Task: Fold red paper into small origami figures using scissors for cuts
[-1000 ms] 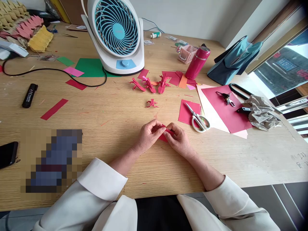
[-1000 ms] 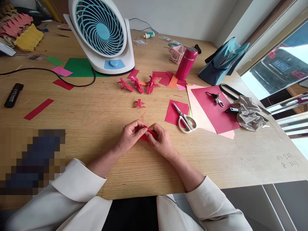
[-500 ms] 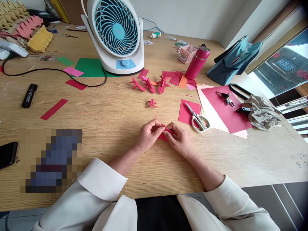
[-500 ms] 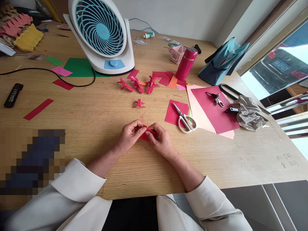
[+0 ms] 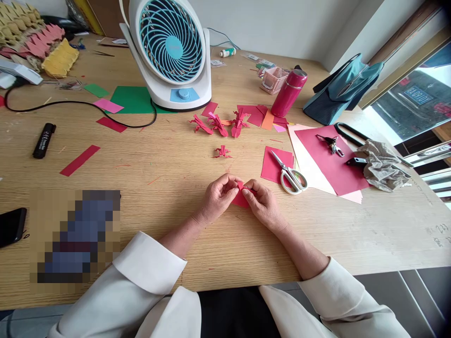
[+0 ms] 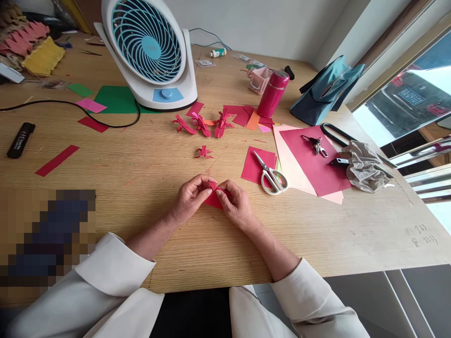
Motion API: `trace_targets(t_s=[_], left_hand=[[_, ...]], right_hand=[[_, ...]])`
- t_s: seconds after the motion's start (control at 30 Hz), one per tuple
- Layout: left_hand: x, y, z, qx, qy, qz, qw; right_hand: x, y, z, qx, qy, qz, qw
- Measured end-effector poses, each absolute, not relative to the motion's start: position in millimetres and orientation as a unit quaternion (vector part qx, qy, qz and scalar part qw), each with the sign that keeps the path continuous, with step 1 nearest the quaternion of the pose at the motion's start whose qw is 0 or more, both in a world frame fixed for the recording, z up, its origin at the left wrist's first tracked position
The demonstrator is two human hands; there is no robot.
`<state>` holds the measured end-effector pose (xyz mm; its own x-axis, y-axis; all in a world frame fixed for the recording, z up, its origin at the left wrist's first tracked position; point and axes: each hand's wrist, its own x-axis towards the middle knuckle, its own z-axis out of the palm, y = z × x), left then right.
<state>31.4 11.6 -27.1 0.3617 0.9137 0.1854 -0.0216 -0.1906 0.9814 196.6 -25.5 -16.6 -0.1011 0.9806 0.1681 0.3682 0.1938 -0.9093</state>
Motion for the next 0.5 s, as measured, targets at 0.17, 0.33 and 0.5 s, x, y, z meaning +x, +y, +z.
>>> trace_targets(t_s=[0.17, 0.33, 0.5], left_hand=[[31.3, 10.8, -23.5, 0.646, 0.355, 0.435, 0.517], [32.9, 10.5, -21.6, 0.624, 0.337, 0.442, 0.550], [32.5, 10.0, -18.8, 0.625, 0.327, 0.433, 0.561]], right_hand=[[196.2, -25.9, -14.7, -0.516, -0.650, 0.376, 0.412], [196.2, -25.6, -14.7, -0.510, -0.655, 0.381, 0.407], [196.4, -25.1, -14.1, -0.505, -0.653, 0.389, 0.409]])
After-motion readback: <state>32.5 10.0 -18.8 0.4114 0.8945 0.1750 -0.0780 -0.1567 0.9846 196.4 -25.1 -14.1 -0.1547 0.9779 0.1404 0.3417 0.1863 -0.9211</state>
